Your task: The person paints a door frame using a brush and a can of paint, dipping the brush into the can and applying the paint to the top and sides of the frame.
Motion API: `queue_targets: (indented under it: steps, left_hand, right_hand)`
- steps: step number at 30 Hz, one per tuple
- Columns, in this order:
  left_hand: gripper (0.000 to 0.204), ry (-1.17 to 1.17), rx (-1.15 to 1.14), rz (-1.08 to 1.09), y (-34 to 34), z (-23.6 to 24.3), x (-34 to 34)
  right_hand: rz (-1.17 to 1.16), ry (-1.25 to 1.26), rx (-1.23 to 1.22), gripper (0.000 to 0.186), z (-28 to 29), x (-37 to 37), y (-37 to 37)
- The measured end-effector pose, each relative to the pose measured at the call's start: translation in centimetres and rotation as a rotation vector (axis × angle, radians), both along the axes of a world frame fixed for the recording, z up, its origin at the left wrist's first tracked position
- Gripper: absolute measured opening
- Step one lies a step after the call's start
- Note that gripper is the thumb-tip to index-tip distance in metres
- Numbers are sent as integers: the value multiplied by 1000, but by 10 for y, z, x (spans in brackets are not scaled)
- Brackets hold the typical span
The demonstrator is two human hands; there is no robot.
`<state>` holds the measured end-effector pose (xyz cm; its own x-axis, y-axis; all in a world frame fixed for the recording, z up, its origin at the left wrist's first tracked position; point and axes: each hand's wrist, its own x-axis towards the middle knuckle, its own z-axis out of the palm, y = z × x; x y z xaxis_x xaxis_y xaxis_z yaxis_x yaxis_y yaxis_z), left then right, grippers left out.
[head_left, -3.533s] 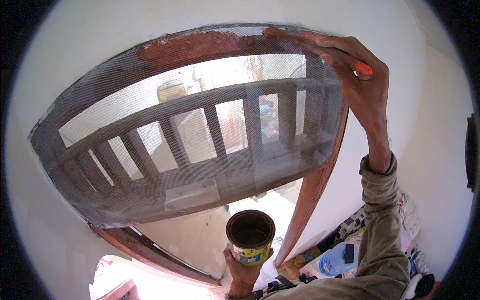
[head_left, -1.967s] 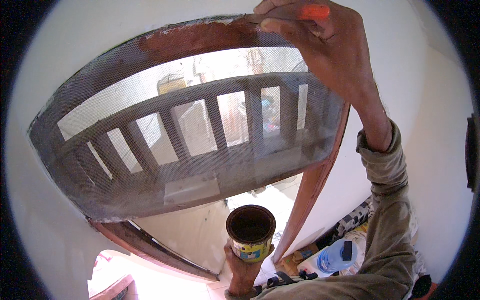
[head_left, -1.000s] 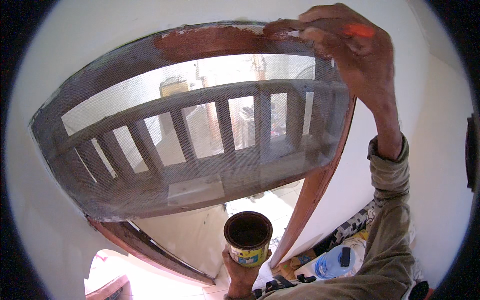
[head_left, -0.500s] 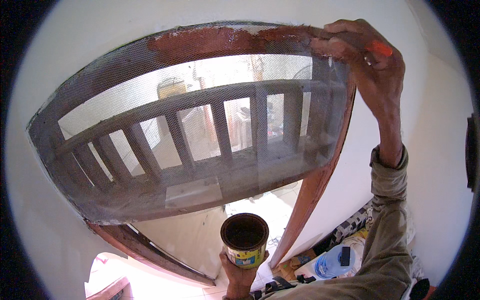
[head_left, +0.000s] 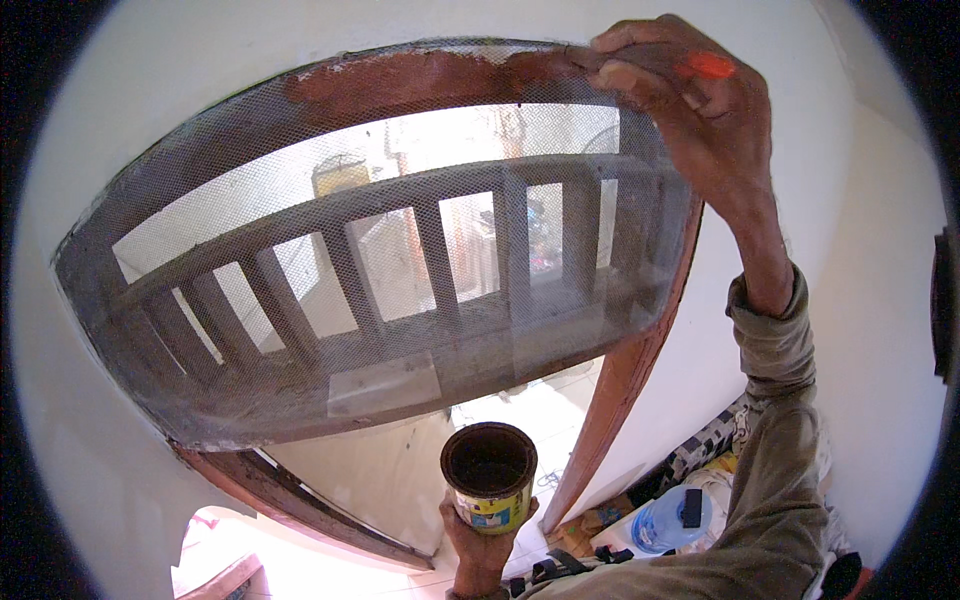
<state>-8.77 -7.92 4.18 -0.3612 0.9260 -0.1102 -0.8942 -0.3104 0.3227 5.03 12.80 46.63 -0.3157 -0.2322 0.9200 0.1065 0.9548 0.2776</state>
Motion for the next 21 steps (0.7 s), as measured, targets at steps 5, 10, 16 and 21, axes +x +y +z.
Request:
queue_targets:
  steps: [5, 10, 16, 21]
  left_hand:
    - [68, -24, 15, -18, -2, 2, -1]
    - [67, -57, 14, -27, -3, 1, -2]
    - [90, 11, -39, 7, 0, -3, -4]
    - [89, -9, -34, 0, 1, 3, -3]
  right_hand:
    - [103, 28, 49, 13, 8, -13, -9]
    - [275, 12, 49, 9, 11, -18, -4]
    - [231, 18, 40, 9, 12, -21, -8]
    - [341, 33, 4, 10, 10, -22, -12]
